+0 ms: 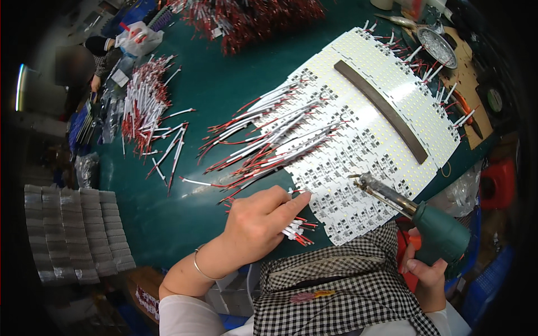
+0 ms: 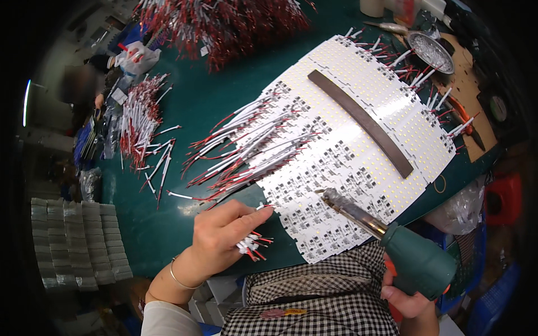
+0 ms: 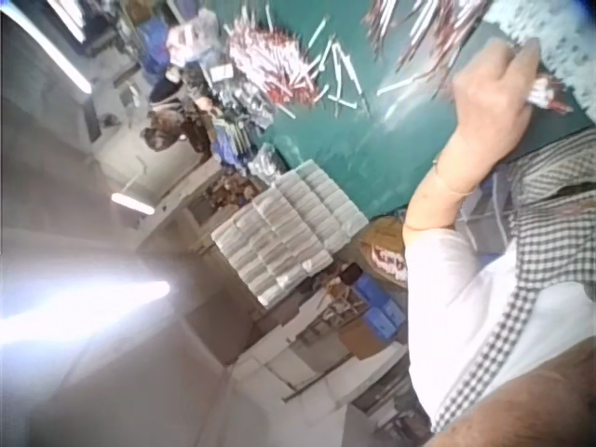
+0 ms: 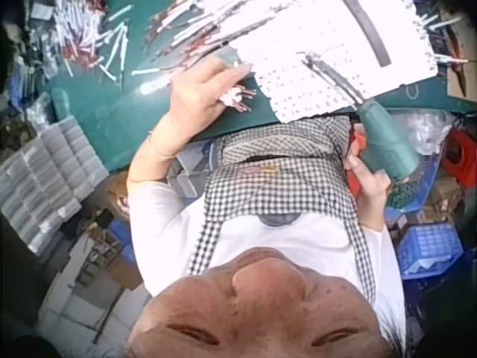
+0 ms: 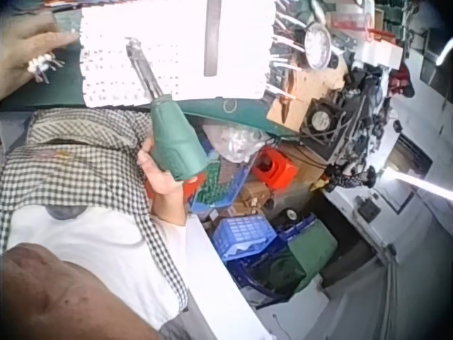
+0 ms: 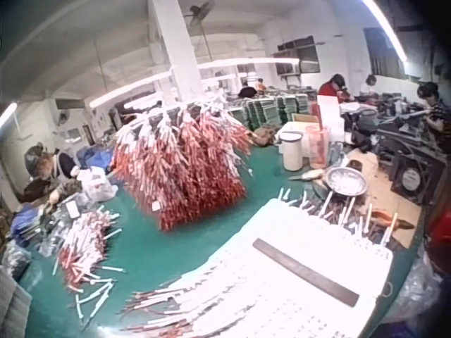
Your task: The person solders electrical wires onto an array of LED circuit boards using a soldering iron and solder wire.
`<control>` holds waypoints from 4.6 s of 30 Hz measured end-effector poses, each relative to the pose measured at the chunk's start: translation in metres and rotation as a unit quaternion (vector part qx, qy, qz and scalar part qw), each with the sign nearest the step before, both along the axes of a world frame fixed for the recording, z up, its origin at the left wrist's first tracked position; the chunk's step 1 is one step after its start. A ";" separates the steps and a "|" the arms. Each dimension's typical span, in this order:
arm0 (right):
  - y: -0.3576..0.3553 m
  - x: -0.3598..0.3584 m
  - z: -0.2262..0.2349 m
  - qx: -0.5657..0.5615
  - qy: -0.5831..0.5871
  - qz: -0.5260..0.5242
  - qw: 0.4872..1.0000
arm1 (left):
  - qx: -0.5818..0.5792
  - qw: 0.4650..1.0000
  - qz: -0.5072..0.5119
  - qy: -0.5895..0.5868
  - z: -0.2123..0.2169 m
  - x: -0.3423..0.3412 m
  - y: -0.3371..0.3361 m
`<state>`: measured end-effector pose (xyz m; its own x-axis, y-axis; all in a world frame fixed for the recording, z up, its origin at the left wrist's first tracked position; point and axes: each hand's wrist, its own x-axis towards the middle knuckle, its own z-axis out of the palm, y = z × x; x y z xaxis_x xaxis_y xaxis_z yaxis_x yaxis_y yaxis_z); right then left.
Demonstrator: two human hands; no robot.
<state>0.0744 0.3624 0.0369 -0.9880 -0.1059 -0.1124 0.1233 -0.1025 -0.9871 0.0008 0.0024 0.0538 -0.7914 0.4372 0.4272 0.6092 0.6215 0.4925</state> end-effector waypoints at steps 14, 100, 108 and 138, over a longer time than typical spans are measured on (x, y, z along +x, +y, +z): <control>0.006 0.000 0.001 0.107 -0.048 0.166 0.979 | -0.003 0.999 0.040 -0.037 -0.038 -0.010 -0.001; -0.015 0.007 0.004 0.136 -0.129 0.093 0.978 | 0.026 0.998 0.054 0.005 -0.060 -0.013 0.002; -0.004 0.016 0.006 0.316 -0.097 0.197 0.923 | 0.060 0.998 0.007 -0.025 -0.059 -0.018 -0.002; -0.025 0.007 0.012 0.129 -0.106 0.080 0.983 | -0.014 1.000 -0.005 -0.026 -0.047 -0.013 -0.002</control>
